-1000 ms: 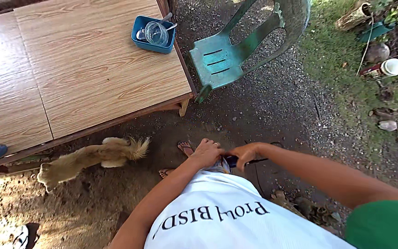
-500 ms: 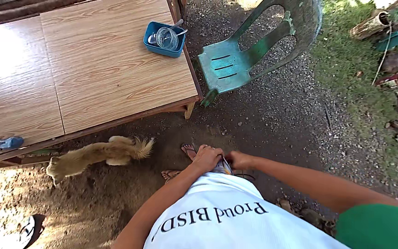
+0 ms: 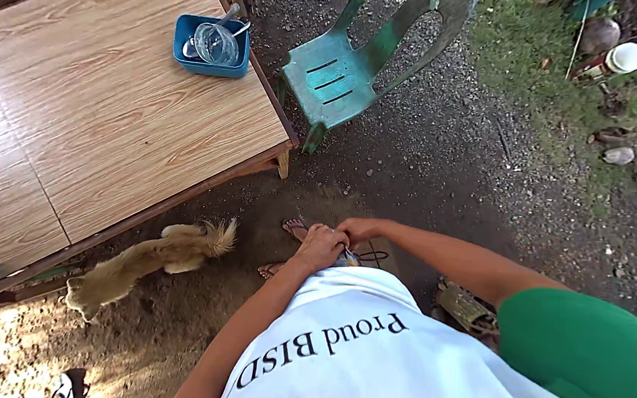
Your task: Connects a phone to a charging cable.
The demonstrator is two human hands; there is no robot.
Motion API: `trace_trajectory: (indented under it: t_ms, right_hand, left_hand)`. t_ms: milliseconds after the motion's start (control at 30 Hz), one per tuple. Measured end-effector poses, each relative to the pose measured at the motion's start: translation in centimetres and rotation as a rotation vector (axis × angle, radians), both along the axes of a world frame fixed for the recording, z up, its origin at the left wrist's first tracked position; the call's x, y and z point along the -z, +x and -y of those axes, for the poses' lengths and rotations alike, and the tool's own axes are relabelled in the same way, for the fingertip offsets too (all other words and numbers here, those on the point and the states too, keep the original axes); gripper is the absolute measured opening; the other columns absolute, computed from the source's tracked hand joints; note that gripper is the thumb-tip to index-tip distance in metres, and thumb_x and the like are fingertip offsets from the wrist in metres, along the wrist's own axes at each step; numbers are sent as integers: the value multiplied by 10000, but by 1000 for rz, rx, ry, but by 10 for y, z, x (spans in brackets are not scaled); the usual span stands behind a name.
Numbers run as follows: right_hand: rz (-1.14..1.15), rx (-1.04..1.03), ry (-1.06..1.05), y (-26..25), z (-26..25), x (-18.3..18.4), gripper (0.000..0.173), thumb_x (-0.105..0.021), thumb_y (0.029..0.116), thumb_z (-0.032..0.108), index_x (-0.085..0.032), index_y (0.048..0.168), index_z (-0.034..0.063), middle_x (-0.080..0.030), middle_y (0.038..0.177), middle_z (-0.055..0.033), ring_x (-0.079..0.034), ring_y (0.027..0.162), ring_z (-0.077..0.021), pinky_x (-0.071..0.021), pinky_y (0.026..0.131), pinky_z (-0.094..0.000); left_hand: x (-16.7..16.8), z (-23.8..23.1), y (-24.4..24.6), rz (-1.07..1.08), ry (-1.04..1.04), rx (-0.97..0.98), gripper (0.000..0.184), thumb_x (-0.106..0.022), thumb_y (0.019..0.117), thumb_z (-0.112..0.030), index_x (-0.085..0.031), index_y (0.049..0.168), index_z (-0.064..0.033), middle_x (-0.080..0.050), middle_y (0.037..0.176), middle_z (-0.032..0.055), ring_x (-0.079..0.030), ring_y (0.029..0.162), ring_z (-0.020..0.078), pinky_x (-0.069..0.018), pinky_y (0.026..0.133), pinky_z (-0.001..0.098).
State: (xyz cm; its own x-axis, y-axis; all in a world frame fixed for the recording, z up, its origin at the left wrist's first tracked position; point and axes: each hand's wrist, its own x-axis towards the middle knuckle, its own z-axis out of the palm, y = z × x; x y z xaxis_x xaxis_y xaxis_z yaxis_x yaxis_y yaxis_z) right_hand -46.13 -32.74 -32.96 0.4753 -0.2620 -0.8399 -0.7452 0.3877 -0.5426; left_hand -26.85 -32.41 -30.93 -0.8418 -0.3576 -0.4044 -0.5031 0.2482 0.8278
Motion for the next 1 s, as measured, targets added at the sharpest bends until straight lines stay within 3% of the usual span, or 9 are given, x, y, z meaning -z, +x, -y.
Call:
trace_trajectory:
  t_ms: [133,267,400,500,600,667,767,867,1000]
  right_hand:
    - [-266,741,-36,-78,-12,31,412,-526,1085,170,-486,1435,-41,-590,1370,-262,-631,1194,-337,-505,1028,-454]
    - [-579,808,242,-125,-86,62,756,-293,1103,555,-420,1498,-77,-449,1504,-342,-466,1375,-484,-345,1131,-622]
    - [-367,1009,693,-80,-142,66,1072,-135,952,828,-352,1520,-54,-559,1371,-360,-599,1189,-516,-492,921,-680]
    - [-95,1247,748,-43,-124,75,801,-227,1058,631,-403,1463,-37,-611,1269,-271,-640,1060,-352,-531,895,-514]
    - [2,1510,689,-55,-85,81,239,-372,1104,189,-503,1199,12,-655,966,-101,-670,777,-120,-564,710,-232]
    - [-14,1618,580,-70,-56,70,162,-399,1090,85,-545,1045,29,-652,798,-50,-650,653,-80,-553,629,-185]
    - [-54,1612,530,-91,-32,55,301,-393,1122,278,-564,1085,33,-640,803,-46,-625,627,-79,-527,596,-183]
    - [-127,1568,486,-98,-9,44,494,-438,1071,521,-580,982,56,-583,672,-15,-565,512,-59,-457,473,-163]
    - [-267,1525,358,-99,17,26,372,-523,1059,459,-522,1024,89,-543,648,0,-507,464,-26,-428,439,-146]
  left_hand:
    - [3,-9,7,47,90,36,294,-494,1002,-97,-696,1187,10,-630,1260,253,-572,1244,401,-406,1064,562]
    - [-1,-8,16,77,161,-38,301,-491,1000,-87,-695,1202,4,-653,1240,231,-595,1222,353,-426,1076,478]
    - [-2,-4,14,129,211,-31,290,-495,1002,-92,-690,1197,0,-643,1229,221,-595,1198,332,-443,1055,452]
    - [-3,-1,11,130,204,12,274,-510,986,-90,-688,1170,9,-637,1214,230,-592,1184,346,-446,1036,470]
    - [2,-2,7,30,146,66,234,-544,942,-64,-700,1090,30,-595,1300,231,-550,1247,359,-423,1074,464]
    - [8,-1,5,-88,82,126,191,-553,921,-34,-700,1011,48,-622,1302,223,-558,1260,369,-411,1091,471]
    - [8,2,3,-100,76,219,208,-542,922,-27,-695,1040,50,-680,1196,210,-607,1187,371,-424,1054,499]
    - [3,5,2,-46,98,212,218,-535,935,-63,-691,1052,36,-679,1114,216,-599,1132,389,-408,1014,534]
    - [-4,8,-3,34,112,206,359,-388,1029,-149,-680,1194,-22,-659,1246,187,-556,1253,358,-356,1087,538]
